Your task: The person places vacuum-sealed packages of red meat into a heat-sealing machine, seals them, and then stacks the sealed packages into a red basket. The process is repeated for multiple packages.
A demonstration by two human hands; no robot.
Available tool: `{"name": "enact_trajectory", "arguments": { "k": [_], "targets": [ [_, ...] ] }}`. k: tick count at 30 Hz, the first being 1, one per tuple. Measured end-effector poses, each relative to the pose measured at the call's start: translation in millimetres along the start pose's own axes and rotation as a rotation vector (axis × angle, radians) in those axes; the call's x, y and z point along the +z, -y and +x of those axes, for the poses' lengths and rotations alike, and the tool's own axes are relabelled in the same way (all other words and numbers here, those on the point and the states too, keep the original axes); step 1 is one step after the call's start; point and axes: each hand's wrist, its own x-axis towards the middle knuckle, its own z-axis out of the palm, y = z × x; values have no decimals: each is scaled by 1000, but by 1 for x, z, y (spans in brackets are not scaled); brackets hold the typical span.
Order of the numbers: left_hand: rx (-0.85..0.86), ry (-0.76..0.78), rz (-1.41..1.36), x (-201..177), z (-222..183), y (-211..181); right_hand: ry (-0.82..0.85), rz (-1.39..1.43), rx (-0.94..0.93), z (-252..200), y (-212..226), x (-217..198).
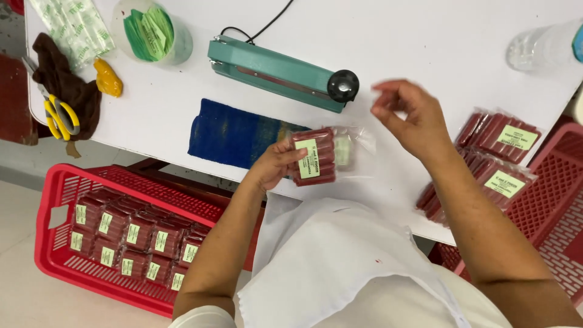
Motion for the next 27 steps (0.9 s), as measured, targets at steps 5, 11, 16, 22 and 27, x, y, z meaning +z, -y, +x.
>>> {"name": "enact_trajectory", "arguments": {
  "k": [5,11,16,22,27],
  "targets": [
    [-19,-12,8,5,17,-22,79,-628,-536,53,24,42],
    [398,-74,-620,9,56,-21,113,-863,-612,79,33,82],
    [500,-180,-854,-2,63,-21,123,-947,-552,85,30,90],
    [470,-230,-845,-14,68,-25,69,-904,-306,89,-32,92],
    [424,-349,-757,-11,62,-26,-32,-901,-461,89,-70,96]
  ]
}}
